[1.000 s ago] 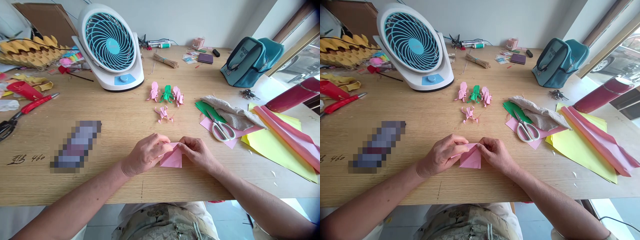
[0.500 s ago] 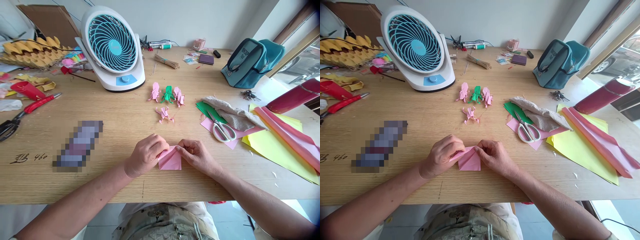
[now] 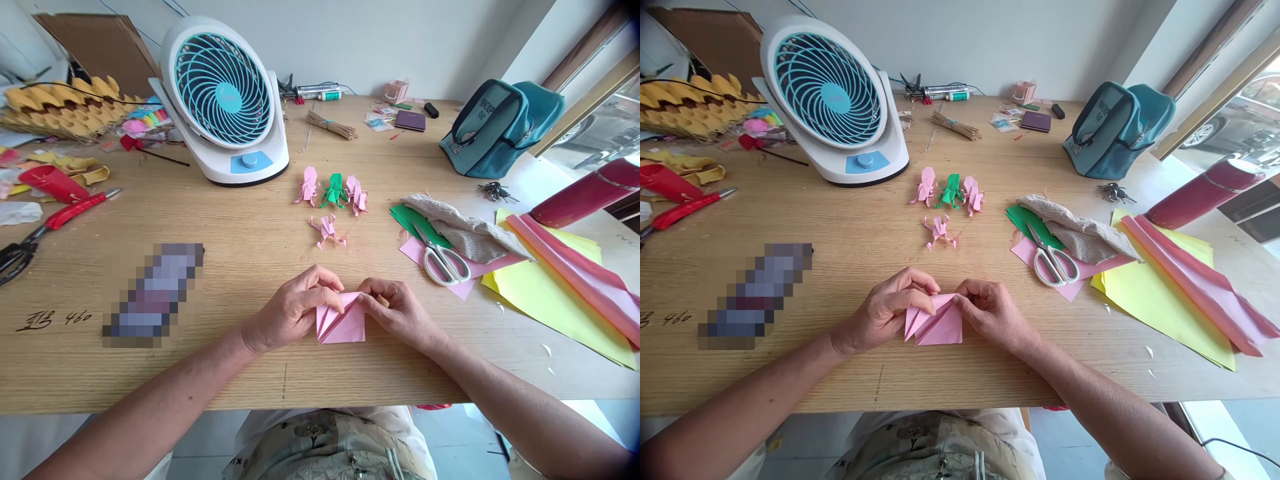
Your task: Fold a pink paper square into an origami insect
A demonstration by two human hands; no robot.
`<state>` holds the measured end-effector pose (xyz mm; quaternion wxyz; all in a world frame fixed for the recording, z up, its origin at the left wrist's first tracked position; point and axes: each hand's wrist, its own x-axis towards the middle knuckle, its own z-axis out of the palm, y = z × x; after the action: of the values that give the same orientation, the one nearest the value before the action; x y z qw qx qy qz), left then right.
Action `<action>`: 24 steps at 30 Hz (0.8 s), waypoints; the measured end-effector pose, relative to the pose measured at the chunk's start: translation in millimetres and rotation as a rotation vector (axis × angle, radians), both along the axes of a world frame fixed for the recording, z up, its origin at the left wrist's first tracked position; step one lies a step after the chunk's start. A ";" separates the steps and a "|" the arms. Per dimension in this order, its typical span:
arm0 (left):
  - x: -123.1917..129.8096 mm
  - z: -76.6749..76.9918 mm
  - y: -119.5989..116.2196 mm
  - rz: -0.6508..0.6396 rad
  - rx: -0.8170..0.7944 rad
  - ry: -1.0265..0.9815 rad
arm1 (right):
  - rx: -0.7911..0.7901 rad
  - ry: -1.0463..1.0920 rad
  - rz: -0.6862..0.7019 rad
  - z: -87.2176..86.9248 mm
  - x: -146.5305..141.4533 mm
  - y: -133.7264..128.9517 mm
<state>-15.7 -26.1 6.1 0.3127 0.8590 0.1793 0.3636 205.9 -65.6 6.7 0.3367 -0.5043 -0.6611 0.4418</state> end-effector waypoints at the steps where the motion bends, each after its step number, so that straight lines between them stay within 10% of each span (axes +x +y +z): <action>1: 0.3 -0.1 0.4 -0.017 -0.021 0.005 | 0.009 0.000 -0.014 -0.4 0.7 0.1; 10: -3.0 9.2 -0.3 -0.082 -0.240 0.079 | 0.134 -0.055 -0.075 -4.8 7.1 0.5; 24: 13.7 -13.5 -11.2 0.174 -0.611 -0.056 | 0.243 -0.130 -0.052 -8.9 1.9 -0.7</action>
<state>-2.0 -37.3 -7.4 0.5288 0.6963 0.3444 0.3420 207.8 -66.3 -2.2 0.3631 -0.5044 -0.7169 0.3159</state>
